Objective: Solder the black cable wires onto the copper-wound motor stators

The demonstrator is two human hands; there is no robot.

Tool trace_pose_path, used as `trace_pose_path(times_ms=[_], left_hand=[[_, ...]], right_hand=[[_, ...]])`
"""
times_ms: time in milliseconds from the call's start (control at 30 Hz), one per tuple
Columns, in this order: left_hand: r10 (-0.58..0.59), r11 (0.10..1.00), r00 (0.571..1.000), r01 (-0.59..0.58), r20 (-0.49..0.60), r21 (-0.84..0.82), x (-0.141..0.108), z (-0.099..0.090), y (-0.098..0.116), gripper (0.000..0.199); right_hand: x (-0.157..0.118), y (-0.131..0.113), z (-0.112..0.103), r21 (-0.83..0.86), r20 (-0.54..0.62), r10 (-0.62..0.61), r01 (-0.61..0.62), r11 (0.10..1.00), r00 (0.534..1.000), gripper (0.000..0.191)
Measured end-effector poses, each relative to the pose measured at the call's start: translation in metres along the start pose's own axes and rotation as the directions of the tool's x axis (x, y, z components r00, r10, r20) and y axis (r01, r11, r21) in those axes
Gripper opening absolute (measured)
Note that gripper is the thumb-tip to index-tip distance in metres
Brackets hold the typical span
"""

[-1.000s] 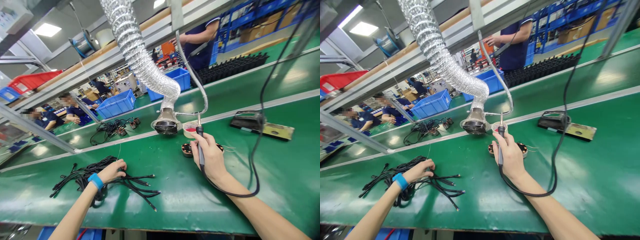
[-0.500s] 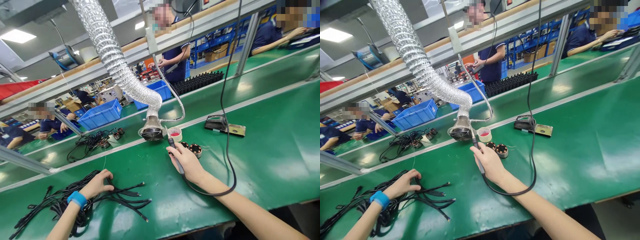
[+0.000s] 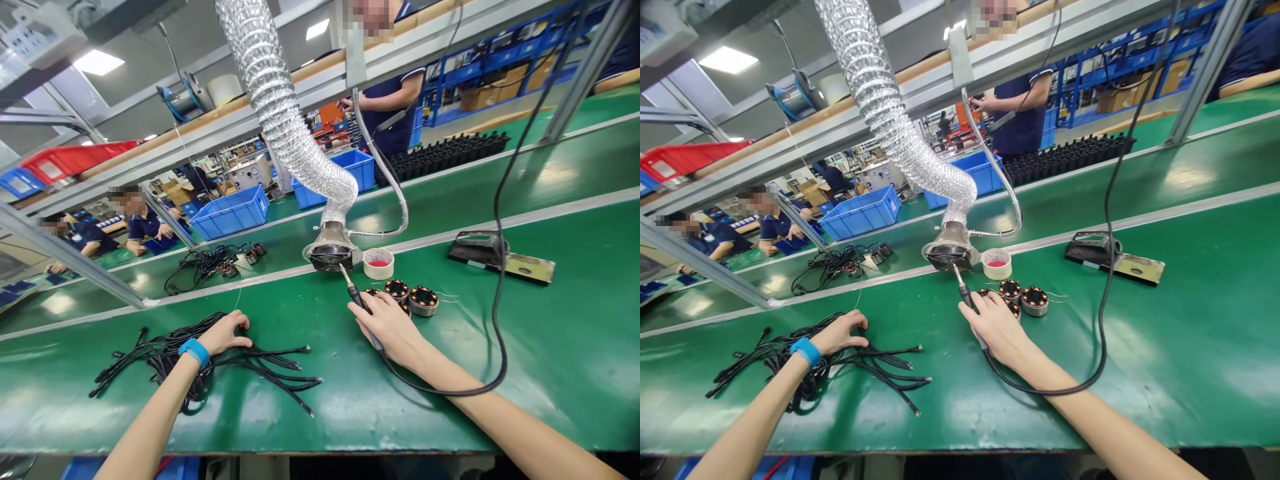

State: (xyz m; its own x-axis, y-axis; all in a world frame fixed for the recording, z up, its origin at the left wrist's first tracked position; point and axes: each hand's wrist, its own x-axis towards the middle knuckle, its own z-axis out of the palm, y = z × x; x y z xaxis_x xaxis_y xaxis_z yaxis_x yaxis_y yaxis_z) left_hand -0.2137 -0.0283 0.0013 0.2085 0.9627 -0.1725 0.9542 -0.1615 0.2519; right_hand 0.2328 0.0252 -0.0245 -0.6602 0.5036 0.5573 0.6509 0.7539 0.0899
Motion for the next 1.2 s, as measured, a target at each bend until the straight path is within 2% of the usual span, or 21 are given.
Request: trace_pose_path(times_ms=[167, 367, 500, 633, 767, 933, 1200], left_hand=[[0.084, 0.996, 0.995, -0.082, -0.045, 0.031, -0.008, 0.005, -0.002, 0.047], [0.099, 0.993, 0.992, -0.093, -0.081, 0.08, -0.011, 0.01, 0.006, 0.043], [0.084, 0.995, 0.979, -0.072, -0.183, 0.072, -0.02, 0.02, 0.015, 0.037], [0.123, 0.992, 0.977, -0.128, -0.173, -0.014, -0.024, 0.03, 0.033, 0.036], [0.162, 0.981, 0.971, -0.178, -0.173, -0.081, -0.013, 0.038, 0.061, 0.027], [0.201, 0.971, 0.964, -0.219, -0.172, -0.093, 0.011, 0.048, 0.094, 0.02], [0.163, 0.981, 0.963, -0.182, -0.216, -0.071, 0.042, 0.058, 0.125, 0.014]], right_hand=[[0.0, -0.008, -0.005, 0.082, -0.014, -0.003, 0.004, 0.997, 1.0, 0.035], [0.001, -0.029, -0.013, 0.229, 0.03, -0.013, 0.006, 0.974, 0.999, 0.043], [0.002, -0.043, -0.017, 0.259, 0.036, -0.067, 0.056, 0.964, 0.997, 0.042], [0.004, -0.048, -0.02, 0.278, 0.047, -0.096, 0.08, 0.957, 0.994, 0.039], [0.001, -0.041, -0.021, 0.245, 0.072, -0.075, 0.055, 0.968, 0.995, 0.036], [-0.01, -0.022, -0.022, 0.189, 0.079, -0.03, 0.014, 0.982, 0.996, 0.04], [-0.038, 0.006, -0.034, 0.175, 0.065, 0.03, -0.041, 0.984, 0.997, 0.044]])
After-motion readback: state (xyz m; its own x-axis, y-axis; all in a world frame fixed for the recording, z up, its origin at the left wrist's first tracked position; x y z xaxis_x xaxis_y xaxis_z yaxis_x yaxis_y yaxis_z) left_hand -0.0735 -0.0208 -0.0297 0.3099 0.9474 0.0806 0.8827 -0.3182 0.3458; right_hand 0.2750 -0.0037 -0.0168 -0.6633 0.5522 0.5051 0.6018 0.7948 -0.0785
